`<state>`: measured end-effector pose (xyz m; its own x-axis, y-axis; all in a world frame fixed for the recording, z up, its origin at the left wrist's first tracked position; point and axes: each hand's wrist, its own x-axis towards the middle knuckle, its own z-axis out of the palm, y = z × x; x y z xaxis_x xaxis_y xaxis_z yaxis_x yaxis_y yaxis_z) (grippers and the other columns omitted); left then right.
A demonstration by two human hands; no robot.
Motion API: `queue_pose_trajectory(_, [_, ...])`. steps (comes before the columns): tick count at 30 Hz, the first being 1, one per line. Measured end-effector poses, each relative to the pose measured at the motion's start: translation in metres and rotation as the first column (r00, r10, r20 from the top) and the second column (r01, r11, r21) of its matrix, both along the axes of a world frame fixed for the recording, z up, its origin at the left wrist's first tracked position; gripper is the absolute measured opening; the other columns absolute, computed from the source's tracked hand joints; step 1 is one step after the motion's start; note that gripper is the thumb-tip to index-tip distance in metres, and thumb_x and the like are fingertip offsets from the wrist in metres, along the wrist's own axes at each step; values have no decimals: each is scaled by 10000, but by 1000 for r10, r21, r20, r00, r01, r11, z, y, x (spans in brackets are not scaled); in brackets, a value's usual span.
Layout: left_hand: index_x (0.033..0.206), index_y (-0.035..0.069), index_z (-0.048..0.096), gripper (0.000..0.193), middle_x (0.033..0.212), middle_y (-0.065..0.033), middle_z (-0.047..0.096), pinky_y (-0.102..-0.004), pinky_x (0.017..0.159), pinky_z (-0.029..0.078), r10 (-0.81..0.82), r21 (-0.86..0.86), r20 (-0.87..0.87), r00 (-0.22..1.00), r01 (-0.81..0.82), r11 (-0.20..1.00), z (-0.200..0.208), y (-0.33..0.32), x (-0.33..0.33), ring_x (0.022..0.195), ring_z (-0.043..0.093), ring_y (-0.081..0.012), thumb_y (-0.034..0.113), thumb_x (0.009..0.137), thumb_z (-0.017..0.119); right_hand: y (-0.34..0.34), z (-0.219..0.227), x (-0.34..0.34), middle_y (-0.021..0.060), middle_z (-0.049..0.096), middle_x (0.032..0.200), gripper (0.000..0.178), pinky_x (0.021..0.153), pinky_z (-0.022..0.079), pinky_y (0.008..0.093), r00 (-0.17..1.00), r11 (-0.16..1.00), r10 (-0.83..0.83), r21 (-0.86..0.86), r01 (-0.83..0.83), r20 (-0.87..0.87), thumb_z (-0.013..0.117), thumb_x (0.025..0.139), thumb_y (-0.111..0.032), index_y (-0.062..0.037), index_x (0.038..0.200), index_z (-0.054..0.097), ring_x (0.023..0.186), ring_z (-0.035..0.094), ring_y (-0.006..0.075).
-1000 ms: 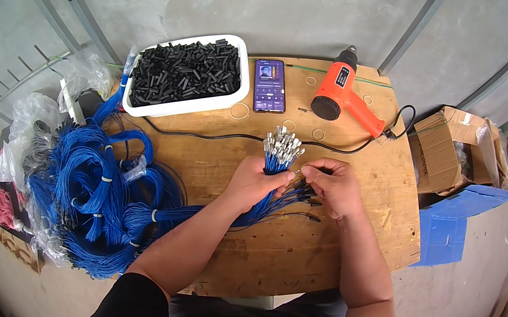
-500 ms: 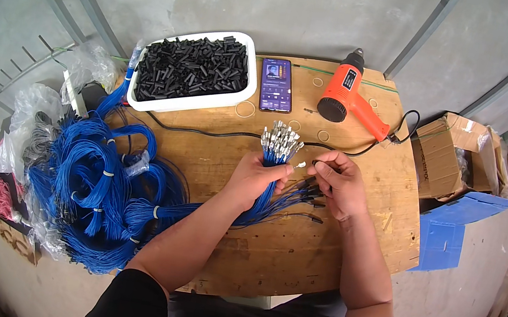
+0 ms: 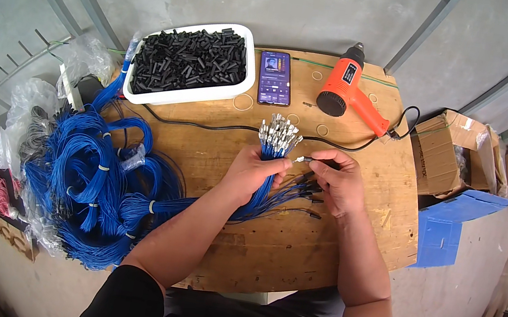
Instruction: Applying small black heat shrink tubing pieces to the ends of individual wires within a larger blue cable bundle.
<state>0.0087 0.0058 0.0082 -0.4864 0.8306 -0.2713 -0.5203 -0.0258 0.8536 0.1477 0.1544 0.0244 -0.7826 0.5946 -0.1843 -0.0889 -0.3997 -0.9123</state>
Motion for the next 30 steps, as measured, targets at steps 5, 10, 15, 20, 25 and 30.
queue_pose_trajectory(5, [881, 16, 648, 131, 723, -49, 628, -275, 549, 469, -19, 19, -3, 1000, 19, 1000, 0, -1, 0, 612, 591, -128, 110, 872, 739, -3, 0, 0, -37, 595, 722, 137, 491, 312, 177, 1000, 998, -1, 65, 2, -4, 712, 857, 57, -16, 973, 706, 554, 420, 16])
queue_pose_trajectory(10, [888, 10, 645, 114, 713, -53, 622, -278, 544, 463, -40, 32, 7, 999, 40, 999, -2, 0, -1, 609, 587, -127, 90, 877, 725, -2, -2, 1, -24, 648, 781, 134, 526, 360, 175, 999, 988, -9, 155, 15, -38, 717, 870, 35, -25, 989, 729, 611, 484, 12])
queue_pose_trajectory(15, [876, 12, 665, 111, 723, -59, 634, -280, 558, 471, -64, 36, 6, 998, 63, 997, -2, -2, -2, 609, 595, -132, 101, 870, 730, -4, -1, 0, -25, 652, 786, 142, 538, 376, 177, 999, 982, -18, 185, 27, -48, 711, 872, 44, -17, 998, 732, 627, 499, 15])
queue_pose_trajectory(20, [876, 4, 664, 100, 725, -60, 632, -283, 563, 472, -71, 56, 18, 997, 70, 996, -3, -1, -3, 613, 593, -133, 88, 871, 718, -3, -6, -2, -28, 651, 789, 152, 541, 370, 176, 995, 972, -16, 233, 39, -101, 704, 872, 57, -15, 1002, 733, 628, 493, 12])
queue_pose_trajectory(25, [899, -1, 657, 87, 730, -58, 628, -287, 571, 474, -67, 41, 16, 998, 66, 997, -4, -2, -3, 620, 592, -136, 67, 873, 705, -3, -5, -1, -54, 612, 737, 131, 509, 325, 176, 999, 977, -13, 214, 23, -46, 717, 876, 25, -12, 1001, 731, 585, 444, 2])
queue_pose_trajectory(30, [915, 0, 652, 91, 735, -56, 627, -290, 576, 478, -75, 67, 0, 997, 75, 995, -7, -2, -3, 625, 591, -135, 57, 870, 706, -1, -6, -1, -65, 594, 709, 123, 490, 309, 178, 1000, 979, -1, 206, 6, -27, 726, 877, 4, -10, 999, 730, 560, 427, 0])
